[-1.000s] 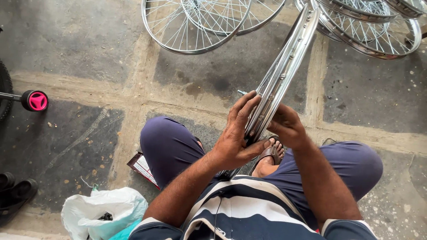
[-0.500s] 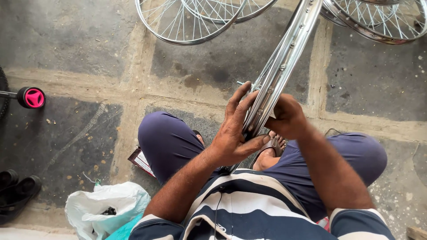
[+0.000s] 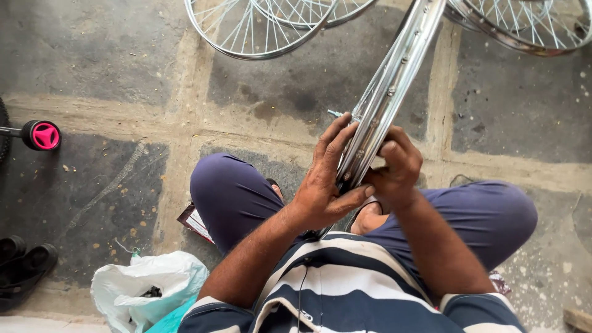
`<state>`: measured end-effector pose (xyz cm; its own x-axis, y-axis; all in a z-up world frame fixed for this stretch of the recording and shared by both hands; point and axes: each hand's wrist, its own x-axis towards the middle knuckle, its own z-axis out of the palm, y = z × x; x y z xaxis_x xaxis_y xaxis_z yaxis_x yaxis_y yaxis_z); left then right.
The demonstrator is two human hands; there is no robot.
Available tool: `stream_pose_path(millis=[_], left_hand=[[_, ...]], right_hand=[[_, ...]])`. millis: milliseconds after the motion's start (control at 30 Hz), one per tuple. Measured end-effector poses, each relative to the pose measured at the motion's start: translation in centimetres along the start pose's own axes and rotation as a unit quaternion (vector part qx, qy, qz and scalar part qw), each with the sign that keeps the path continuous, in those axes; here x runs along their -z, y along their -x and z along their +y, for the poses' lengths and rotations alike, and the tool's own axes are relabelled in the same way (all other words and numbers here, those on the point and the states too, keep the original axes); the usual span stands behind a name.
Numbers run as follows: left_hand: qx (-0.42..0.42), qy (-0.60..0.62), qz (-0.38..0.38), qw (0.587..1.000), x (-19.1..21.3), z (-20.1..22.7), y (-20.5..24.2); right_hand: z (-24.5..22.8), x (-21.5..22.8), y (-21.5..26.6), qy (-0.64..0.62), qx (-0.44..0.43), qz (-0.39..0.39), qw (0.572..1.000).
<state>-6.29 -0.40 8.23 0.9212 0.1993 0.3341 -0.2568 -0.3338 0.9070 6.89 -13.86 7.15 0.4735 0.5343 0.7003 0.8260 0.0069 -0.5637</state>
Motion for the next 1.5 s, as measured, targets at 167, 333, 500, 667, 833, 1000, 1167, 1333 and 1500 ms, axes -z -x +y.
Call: stream_pose_path(millis=[167, 333, 500, 667, 833, 1000, 1167, 1333, 1500], left_hand=[[0.0, -0.012, 0.001, 1.0, -0.1, 0.2, 0.1], [-0.012, -0.037, -0.002, 0.999, -0.6, 0.3, 0.1], [-0.006, -0.013, 0.008, 1.0, -0.5, -0.1, 0.1], [-0.008, -0.028, -0.001, 1.0, -0.4, 0.0, 0.0], [-0.011, -0.005, 0.003, 1.0, -0.5, -0.1, 0.4], [-0.039, -0.007, 0.013, 0.999, -0.6, -0.1, 1.1], [-0.036, -0.015, 0.003, 0.999, -0.8, 0.5, 1.6], [-0.026, 0.005, 0.001, 1.0, -0.5, 0.4, 2.2], [-0.057, 0.166, 0.004, 0.984, -0.2, -1.6, 2.1]], right_hand=[[4.3, 3.2, -0.1, -0.462, -0.165, -0.155, 0.857], [7.5, 3.0, -2.3, -0.578, -0.222, -0.33, 0.713], [2.2, 0.8, 0.5, 0.052, -0.003, -0.025, 0.998], [-0.5, 0.0, 0.6, 0.085, 0.058, 0.046, 0.994], [-1.3, 0.1, 1.0, 0.095, -0.01, 0.031, 0.995], [0.0, 0.3, 2.0, -0.127, -0.09, 0.053, 0.986], [1.8, 0.7, 1.7, -0.245, -0.107, 0.029, 0.963], [1.5, 0.2, 1.9, -0.436, -0.217, -0.002, 0.873], [-0.4, -0.9, 1.0, -0.359, -0.166, -0.002, 0.919]])
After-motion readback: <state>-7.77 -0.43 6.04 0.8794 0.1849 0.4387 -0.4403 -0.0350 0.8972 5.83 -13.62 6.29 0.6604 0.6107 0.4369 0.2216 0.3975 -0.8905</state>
